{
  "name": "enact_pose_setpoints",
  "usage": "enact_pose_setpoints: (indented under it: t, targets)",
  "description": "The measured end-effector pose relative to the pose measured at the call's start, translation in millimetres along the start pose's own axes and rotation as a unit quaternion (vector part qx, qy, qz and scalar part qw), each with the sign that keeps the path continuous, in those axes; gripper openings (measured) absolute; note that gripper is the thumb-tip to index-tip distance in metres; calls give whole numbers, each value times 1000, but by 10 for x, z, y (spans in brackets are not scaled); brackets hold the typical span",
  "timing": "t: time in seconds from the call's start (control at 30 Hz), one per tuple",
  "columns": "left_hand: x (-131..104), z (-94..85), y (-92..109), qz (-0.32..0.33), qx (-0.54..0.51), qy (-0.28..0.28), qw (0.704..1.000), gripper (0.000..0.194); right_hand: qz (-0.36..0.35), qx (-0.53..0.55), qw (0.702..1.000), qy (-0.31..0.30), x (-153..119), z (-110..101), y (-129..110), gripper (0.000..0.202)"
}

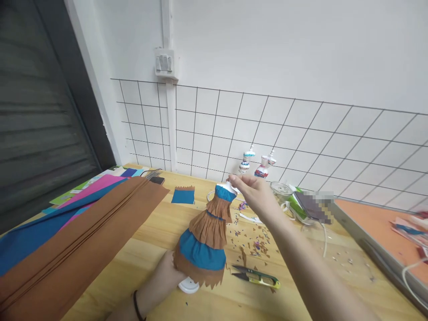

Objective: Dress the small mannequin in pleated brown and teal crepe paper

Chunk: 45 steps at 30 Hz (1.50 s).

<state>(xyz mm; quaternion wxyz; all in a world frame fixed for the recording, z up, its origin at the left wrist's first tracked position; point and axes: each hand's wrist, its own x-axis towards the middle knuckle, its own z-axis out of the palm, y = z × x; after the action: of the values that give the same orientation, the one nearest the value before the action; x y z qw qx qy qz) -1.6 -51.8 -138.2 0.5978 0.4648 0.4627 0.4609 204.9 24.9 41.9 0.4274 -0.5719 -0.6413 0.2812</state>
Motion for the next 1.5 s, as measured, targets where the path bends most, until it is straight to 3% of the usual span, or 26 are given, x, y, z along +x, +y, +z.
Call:
enact_pose_setpoints:
  t: [0.13, 0.3, 0.4, 0.63, 0.83, 1.2, 1.37, 1.5]
  targets:
    - [35, -17, 73, 23, -30, 24, 999, 19, -57, -42, 997, -20, 92, -3, -244, 42]
    - [172, -142, 137, 37, -140, 171, 975, 34, -127, -62, 989, 43, 282, 78, -484, 40]
    - [234, -247, 164, 41, -166, 230, 958, 36, -148, -72, 985, 51, 412, 167, -535, 39]
    - [180, -333, 245, 89, -192, 263, 941, 46, -156, -97, 982, 35, 623, 379, -567, 40]
    - [144, -340, 312, 76, -188, 289, 936, 50, -151, -113, 981, 45, 823, 473, -525, 40]
    - [152, -343, 319, 48, -234, 271, 933, 61, -131, -116, 984, 41, 984, 596, -362, 37]
    - [166, -321, 293, 15, -308, 201, 930, 41, -130, -91, 986, 40, 938, 579, -372, 41]
    - [153, -282, 318, -13, -378, 125, 917, 40, -135, -57, 988, 38, 823, 573, -477, 41]
